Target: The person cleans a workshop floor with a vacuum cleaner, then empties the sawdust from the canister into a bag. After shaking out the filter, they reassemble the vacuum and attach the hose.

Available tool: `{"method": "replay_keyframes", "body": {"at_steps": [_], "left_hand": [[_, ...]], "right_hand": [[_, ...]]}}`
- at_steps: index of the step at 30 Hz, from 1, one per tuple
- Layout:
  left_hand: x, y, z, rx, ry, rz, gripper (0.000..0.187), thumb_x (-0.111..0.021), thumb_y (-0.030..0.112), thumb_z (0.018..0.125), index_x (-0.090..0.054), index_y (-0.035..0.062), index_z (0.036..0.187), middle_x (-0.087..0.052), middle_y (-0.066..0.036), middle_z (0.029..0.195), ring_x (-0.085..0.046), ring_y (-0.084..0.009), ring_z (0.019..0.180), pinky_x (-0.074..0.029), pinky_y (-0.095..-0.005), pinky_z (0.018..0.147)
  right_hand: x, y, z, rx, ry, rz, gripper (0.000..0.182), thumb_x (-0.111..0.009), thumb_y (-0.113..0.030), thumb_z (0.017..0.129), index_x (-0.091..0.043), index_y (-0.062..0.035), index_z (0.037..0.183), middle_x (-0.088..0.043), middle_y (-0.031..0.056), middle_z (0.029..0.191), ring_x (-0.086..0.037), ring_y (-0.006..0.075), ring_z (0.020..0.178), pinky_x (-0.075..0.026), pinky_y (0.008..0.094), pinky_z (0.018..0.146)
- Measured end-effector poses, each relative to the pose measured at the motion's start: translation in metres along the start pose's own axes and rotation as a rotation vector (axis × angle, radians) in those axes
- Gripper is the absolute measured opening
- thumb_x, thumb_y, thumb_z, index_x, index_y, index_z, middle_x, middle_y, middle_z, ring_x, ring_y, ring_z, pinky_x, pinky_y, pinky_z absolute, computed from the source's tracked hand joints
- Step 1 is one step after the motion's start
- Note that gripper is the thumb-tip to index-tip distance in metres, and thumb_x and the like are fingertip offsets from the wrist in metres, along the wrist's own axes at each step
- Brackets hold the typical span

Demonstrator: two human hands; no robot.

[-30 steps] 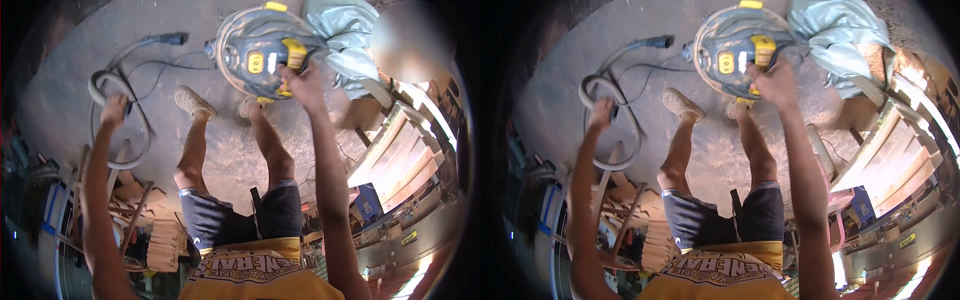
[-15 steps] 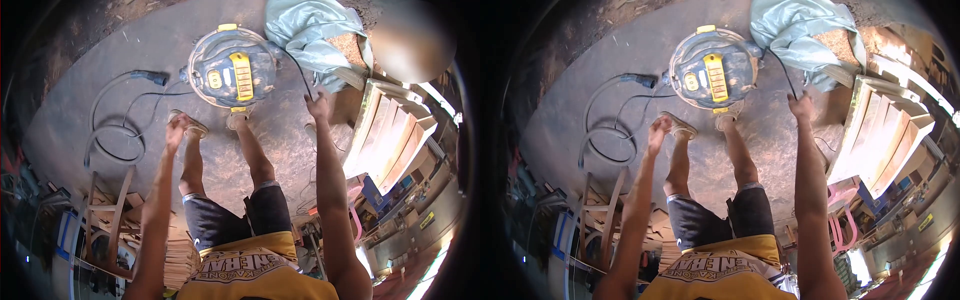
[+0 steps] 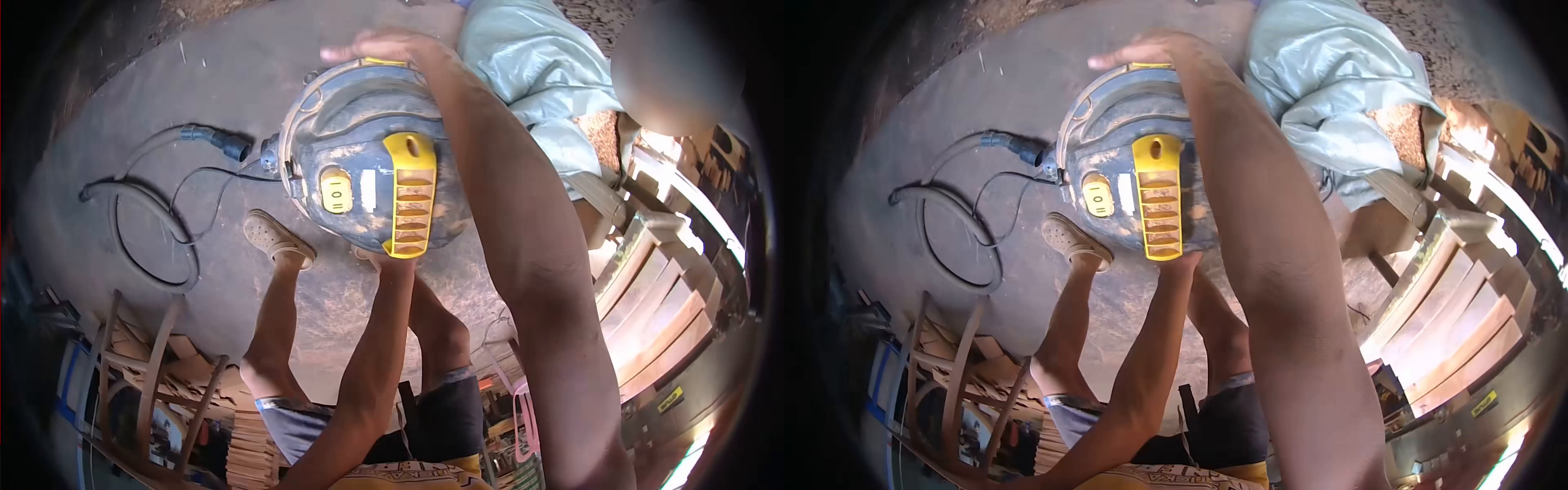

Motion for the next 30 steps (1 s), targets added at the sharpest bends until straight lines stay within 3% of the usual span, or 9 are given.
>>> {"method": "replay_keyframes", "body": {"at_steps": [2,7,9,11,17,18,22,26,30], "left_hand": [[-0.023,0.015,-0.005,-0.085,0.024,-0.063,0.064,-0.038,0.058,0.094,-0.042,0.011,0.138,-0.049,-0.008,0.136,-0.05,-0.026,0.119,-0.042,-0.0392,0.102],[-0.076,0.081,-0.007,-0.053,0.229,0.087,0.063,-0.026,0.046,0.092,-0.045,0.0064,0.137,-0.048,-0.013,0.138,-0.049,-0.037,0.123,-0.042,-0.054,0.101],[-0.102,0.103,0.016,0.227,-0.286,-0.132,0.063,-0.026,0.047,0.092,-0.047,0.0069,0.136,-0.049,-0.013,0.138,-0.05,-0.0372,0.122,-0.042,-0.0535,0.102],[-0.123,0.139,0.035,0.04,0.199,0.316,0.061,-0.027,0.047,0.092,-0.05,0.0075,0.133,-0.053,-0.012,0.134,-0.053,-0.0328,0.12,-0.044,-0.0497,0.101],[-0.207,0.172,0.111,-0.012,0.153,0.674,0.047,-0.036,0.042,0.093,-0.058,0.0078,0.118,-0.065,-0.008,0.112,-0.063,-0.0238,0.1,-0.051,-0.0401,0.089],[-0.215,0.173,0.113,-0.034,0.141,0.688,0.046,-0.046,0.045,0.093,-0.058,0.0079,0.117,-0.064,-0.01,0.115,-0.062,-0.0232,0.103,-0.05,-0.0387,0.09],[-0.237,0.169,0.093,-0.108,-0.239,1.052,0.075,-0.064,0.053,0.086,-0.038,0.005,0.138,-0.055,-0.009,0.126,-0.052,-0.0207,0.116,-0.042,-0.0373,0.098],[-0.212,0.183,0.076,0.082,-0.286,1.201,0.061,-0.071,0.013,0.085,-0.041,0.0037,0.137,-0.055,-0.007,0.126,-0.05,-0.0178,0.12,-0.039,-0.035,0.104],[-0.229,0.191,0.095,0.295,-0.393,1.322,0.048,-0.069,0.004,0.082,-0.053,-0.0011,0.127,-0.064,-0.005,0.115,-0.058,-0.0167,0.109,-0.044,-0.0319,0.099]], "right_hand": [[-0.021,0.009,0.013,0.017,-0.254,-0.041,0.084,-0.073,-0.064,0.068,-0.06,-0.0066,0.128,-0.054,0.0159,0.135,-0.05,0.029,0.124,-0.039,0.0384,0.103],[0.005,0.028,0.021,-0.033,-0.262,0.34,0.073,-0.072,-0.057,0.075,-0.058,-0.0102,0.13,-0.057,0.0108,0.129,-0.05,0.0252,0.123,-0.038,0.04,0.105],[0.007,0.041,0.013,-0.046,-0.297,0.572,0.069,-0.072,-0.052,0.077,-0.058,-0.0088,0.128,-0.059,0.0097,0.127,-0.053,0.0226,0.117,-0.041,0.0382,0.102],[0.009,0.067,0.028,0.019,-0.311,0.796,0.066,-0.071,-0.049,0.08,-0.057,-0.0063,0.128,-0.061,0.0084,0.122,-0.058,0.0199,0.109,-0.044,0.0357,0.097],[0.069,0.119,0.02,0.172,0.022,0.981,0.058,-0.07,-0.047,0.083,-0.061,0.0012,0.114,-0.068,0.009,0.1,-0.065,0.0161,0.087,-0.052,0.0287,0.079],[0.099,0.155,0.024,0.056,0.414,0.682,0.066,-0.074,-0.054,0.077,-0.059,0.0017,0.11,-0.066,0.0141,0.103,-0.064,0.0198,0.09,-0.053,0.0279,0.077],[0.127,0.151,-0.024,-0.124,0.689,0.341,0.088,-0.083,-0.061,0.061,-0.054,0.0022,0.115,-0.064,0.0197,0.107,-0.062,0.027,0.102,-0.048,0.0339,0.091],[0.119,0.144,-0.037,-0.127,0.721,0.304,0.082,-0.079,-0.06,0.066,-0.055,0.0012,0.114,-0.063,0.0226,0.112,-0.059,0.032,0.109,-0.045,0.038,0.096],[0.134,0.137,-0.031,0.096,0.857,0.052,0.058,-0.063,-0.05,0.083,-0.055,-0.002,0.116,-0.063,0.0261,0.109,-0.058,0.041,0.109,-0.047,0.0452,0.093]]}}
Point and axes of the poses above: each hand's wrist, its own z-axis towards the middle knuckle, its own x-axis out of the back of the hand, y = z × x, the point moved 9 cm from there along z, towards the middle knuckle
